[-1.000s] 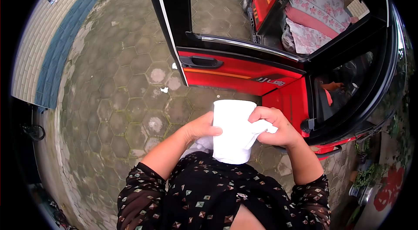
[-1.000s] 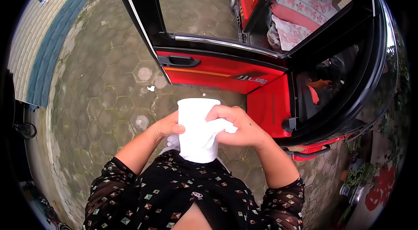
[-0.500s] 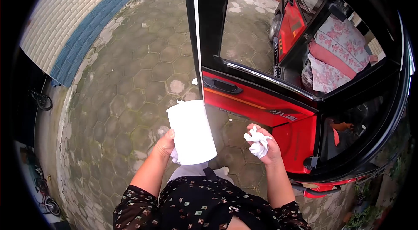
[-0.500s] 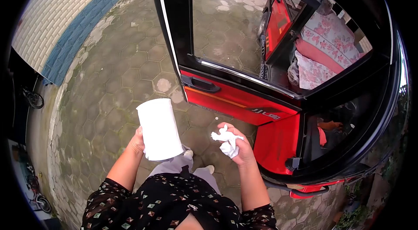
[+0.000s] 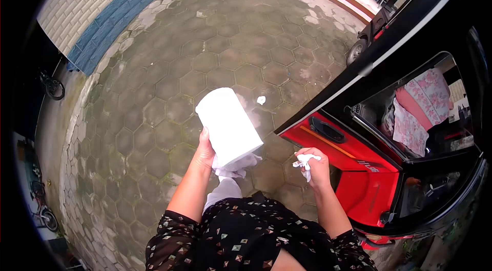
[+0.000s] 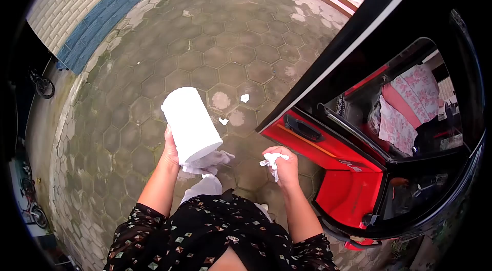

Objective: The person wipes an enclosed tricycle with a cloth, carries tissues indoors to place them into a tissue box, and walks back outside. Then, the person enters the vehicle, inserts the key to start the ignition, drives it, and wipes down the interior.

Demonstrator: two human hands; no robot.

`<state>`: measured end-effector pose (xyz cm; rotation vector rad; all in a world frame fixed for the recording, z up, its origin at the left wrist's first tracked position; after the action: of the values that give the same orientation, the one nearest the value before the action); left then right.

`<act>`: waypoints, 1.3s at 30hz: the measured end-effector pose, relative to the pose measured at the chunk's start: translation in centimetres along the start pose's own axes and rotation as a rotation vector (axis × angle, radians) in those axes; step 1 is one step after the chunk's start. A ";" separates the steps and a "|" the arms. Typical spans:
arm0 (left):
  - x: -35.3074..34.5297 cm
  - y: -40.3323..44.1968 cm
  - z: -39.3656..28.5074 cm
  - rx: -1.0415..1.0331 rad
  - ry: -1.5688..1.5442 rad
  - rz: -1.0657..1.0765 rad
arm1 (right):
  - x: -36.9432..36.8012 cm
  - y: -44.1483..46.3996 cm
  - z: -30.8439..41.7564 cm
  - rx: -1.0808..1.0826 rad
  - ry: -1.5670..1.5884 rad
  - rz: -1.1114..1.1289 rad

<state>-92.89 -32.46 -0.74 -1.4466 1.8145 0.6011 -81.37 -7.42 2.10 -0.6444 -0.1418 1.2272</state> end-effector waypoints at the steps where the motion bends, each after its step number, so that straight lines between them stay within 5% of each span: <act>1: 0.1 1.4 -1.4 0.026 -0.001 0.053 | -2.1 1.3 0.9 0.059 -0.034 0.030; 7: 3.5 7.0 -8.8 -0.039 0.204 0.076 | -15.5 7.1 4.0 -0.029 -0.132 0.223; 11: 5.8 10.8 -10.3 -0.008 0.298 0.086 | -22.2 10.2 5.5 0.121 -0.342 0.386; 15: 5.2 16.2 -11.7 -0.078 0.359 0.114 | -26.2 14.4 8.3 0.246 -0.563 0.310; 19: 4.2 23.6 -12.7 -0.118 0.445 0.166 | -28.1 21.4 10.8 0.314 -0.489 0.317; 24: 2.1 34.6 -14.1 -0.120 0.638 0.195 | -29.2 30.9 15.7 0.050 -0.161 0.339; 31: -1.7 48.0 -11.7 0.004 0.693 0.324 | -26.5 40.4 25.1 0.235 -0.363 0.007; 34: -3.8 53.2 -9.1 0.022 0.750 0.403 | -24.6 43.1 29.5 0.504 -0.563 -0.216; 39: -7.3 61.7 -3.9 0.128 0.755 0.552 | -20.7 47.4 34.9 0.535 -0.687 -0.571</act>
<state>-152.50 -14.80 2.43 -1.1511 2.8311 0.1740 -143.06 -4.08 10.32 0.2965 -0.5112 0.8251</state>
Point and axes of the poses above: each hand's wrist, its own y-axis towards the middle knuckle, its own x-axis out of the back of the hand, z = x × y, the point moved 9 cm from there along y, towards the middle knuckle, and after that the axes turned 14 degrees about -x, right-handed, at the moved point
